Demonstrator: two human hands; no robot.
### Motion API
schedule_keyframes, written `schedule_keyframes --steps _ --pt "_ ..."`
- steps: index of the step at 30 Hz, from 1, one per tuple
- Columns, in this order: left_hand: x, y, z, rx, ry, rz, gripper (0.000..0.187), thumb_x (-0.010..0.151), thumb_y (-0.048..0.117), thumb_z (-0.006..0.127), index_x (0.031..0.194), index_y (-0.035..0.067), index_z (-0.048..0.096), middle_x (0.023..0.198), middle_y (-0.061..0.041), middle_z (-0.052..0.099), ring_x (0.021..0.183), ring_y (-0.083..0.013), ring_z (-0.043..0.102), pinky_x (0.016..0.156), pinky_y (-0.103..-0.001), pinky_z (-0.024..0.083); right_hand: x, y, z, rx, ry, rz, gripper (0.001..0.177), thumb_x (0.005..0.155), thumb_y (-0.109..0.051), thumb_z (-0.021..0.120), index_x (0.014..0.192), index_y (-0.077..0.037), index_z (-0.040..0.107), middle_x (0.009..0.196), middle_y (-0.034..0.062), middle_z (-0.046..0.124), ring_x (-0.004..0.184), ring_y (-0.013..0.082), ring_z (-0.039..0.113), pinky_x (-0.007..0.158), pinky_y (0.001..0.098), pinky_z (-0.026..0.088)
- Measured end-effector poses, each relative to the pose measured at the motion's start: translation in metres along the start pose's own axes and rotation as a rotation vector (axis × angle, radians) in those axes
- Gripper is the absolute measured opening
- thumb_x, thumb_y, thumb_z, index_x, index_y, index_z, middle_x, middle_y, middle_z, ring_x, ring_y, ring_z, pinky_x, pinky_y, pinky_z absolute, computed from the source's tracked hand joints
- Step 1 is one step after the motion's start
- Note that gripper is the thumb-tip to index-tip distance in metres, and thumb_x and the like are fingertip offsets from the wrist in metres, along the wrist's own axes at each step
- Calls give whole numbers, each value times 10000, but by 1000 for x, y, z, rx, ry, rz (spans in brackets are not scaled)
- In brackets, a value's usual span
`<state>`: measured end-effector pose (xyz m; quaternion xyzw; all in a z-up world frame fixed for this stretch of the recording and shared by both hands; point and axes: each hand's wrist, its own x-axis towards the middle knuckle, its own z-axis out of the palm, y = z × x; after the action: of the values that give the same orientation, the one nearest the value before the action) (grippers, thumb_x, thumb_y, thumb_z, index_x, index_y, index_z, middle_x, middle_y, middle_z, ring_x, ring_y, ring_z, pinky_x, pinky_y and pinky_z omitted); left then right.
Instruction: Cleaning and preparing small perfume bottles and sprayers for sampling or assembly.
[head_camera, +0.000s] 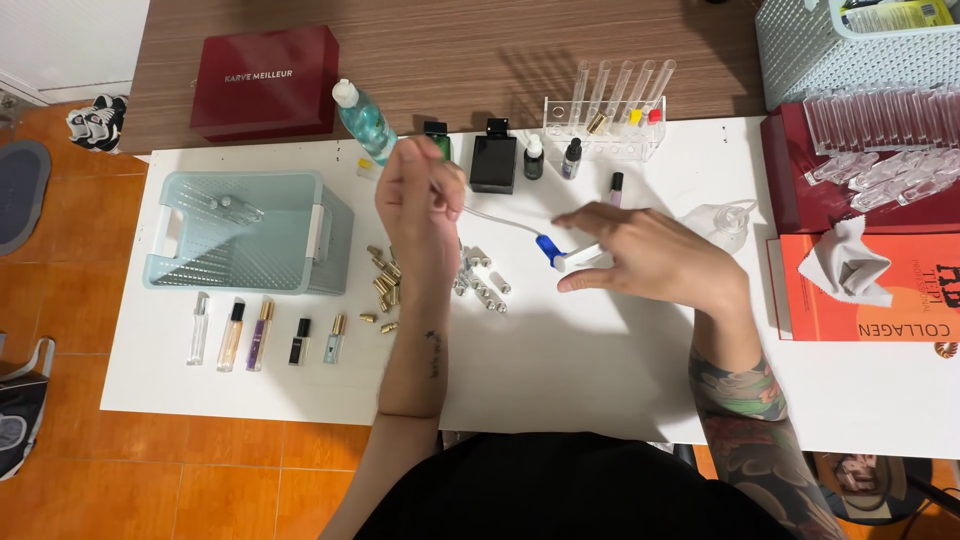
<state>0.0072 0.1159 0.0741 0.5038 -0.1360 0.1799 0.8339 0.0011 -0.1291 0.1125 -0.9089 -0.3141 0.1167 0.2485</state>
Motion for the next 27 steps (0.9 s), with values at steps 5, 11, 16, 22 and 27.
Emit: schedule_keyframes --steps 5,11,16,22,27 --pt "5 0 -7 -188 98 26 290 1166 313 471 1040 68 562 661 15 468 610 -71 351 646 -257 280 6 17 12 -19 -56 -38 364 787 -148 778 1133 -44 731 1126 105 760 970 323 724 870 397 555" --pt "11 3 -6 -91 -41 25 318 1149 323 465 1220 65 635 832 -49 658 767 -117 560 786 -283 441 3 16 3 60 56 -94 349 745 -28 731 1093 -56 749 1056 81 781 920 295 745 842 371 579" --pt "5 27 23 475 -535 22 125 1024 70 603 1137 35 641 1230 -78 632 1152 -137 607 995 -311 482 -2 16 -2 99 114 -115 301 804 -47 731 1104 -62 753 1040 93 778 902 310 746 811 384 580" --pt "1 12 22 408 -499 -127 259 1049 111 668 1285 7 643 1024 -22 731 982 -75 651 968 -245 506 -6 14 -3 95 134 -131 279 814 -68 742 1092 -61 755 1040 90 784 900 309 746 798 384 582" --pt "-1 8 15 369 -479 -171 234 1086 124 636 1276 -3 686 1017 -10 711 943 -49 610 879 -218 508 -7 11 -5 117 134 -121 301 804 -64 744 1106 -59 752 1025 93 784 905 304 751 808 381 585"
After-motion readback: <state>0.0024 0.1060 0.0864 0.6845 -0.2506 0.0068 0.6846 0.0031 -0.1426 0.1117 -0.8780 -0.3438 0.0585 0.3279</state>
